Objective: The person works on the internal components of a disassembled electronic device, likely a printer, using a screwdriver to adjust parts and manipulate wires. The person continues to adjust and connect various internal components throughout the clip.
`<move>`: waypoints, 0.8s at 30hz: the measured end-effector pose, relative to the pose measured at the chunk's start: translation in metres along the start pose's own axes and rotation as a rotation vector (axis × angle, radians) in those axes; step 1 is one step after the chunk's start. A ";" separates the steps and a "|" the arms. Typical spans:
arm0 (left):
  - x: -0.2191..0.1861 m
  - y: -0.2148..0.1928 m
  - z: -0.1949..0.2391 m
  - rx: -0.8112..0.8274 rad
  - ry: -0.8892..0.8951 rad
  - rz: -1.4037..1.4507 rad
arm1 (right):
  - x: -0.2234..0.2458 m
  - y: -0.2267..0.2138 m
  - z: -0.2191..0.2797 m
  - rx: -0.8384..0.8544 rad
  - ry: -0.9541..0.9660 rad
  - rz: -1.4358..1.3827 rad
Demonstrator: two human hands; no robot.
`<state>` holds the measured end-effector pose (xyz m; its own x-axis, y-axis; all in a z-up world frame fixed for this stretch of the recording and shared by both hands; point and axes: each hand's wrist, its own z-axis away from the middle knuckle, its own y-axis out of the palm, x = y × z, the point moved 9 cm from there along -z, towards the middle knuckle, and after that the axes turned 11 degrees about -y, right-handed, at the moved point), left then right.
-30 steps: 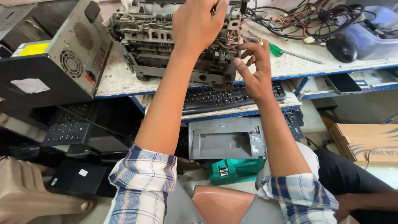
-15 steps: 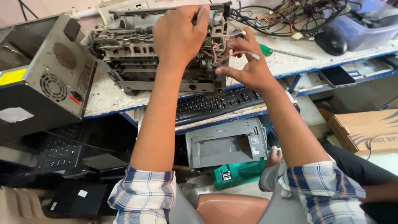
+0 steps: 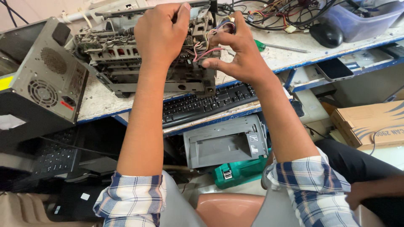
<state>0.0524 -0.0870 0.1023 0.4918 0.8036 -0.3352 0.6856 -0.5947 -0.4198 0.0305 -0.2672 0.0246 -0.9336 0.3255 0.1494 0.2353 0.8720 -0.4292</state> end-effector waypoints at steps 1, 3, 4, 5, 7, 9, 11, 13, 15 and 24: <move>0.000 0.000 0.000 0.001 -0.001 0.002 | -0.005 0.000 0.003 -0.006 -0.006 0.004; 0.000 0.000 0.001 0.009 0.008 -0.001 | -0.033 -0.004 0.012 -0.154 0.063 -0.333; 0.001 0.000 0.001 0.013 0.011 -0.002 | -0.050 -0.007 0.019 -0.227 0.098 -0.503; 0.001 0.000 0.001 0.015 0.012 0.003 | -0.080 -0.022 0.035 -0.382 0.247 -0.485; 0.002 0.001 0.001 0.013 0.009 0.012 | -0.116 -0.058 0.067 -0.522 0.340 -0.237; 0.003 -0.001 0.001 -0.010 0.020 0.037 | -0.124 -0.084 0.097 -0.355 0.344 0.352; 0.004 -0.001 0.003 -0.013 0.012 0.046 | -0.133 -0.091 0.128 -0.105 0.446 0.798; 0.005 0.001 0.002 0.004 -0.007 0.041 | -0.149 -0.091 0.146 0.030 0.554 0.897; 0.005 0.000 0.003 -0.013 0.019 0.050 | -0.164 -0.092 0.162 0.135 0.677 0.920; 0.003 -0.004 0.004 -0.058 0.033 0.048 | -0.192 -0.090 0.182 0.185 0.681 1.164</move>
<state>0.0491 -0.0827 0.1000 0.5417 0.7751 -0.3252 0.6904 -0.6310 -0.3539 0.1396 -0.4746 -0.1276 0.1084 0.9941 0.0050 0.6988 -0.0726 -0.7116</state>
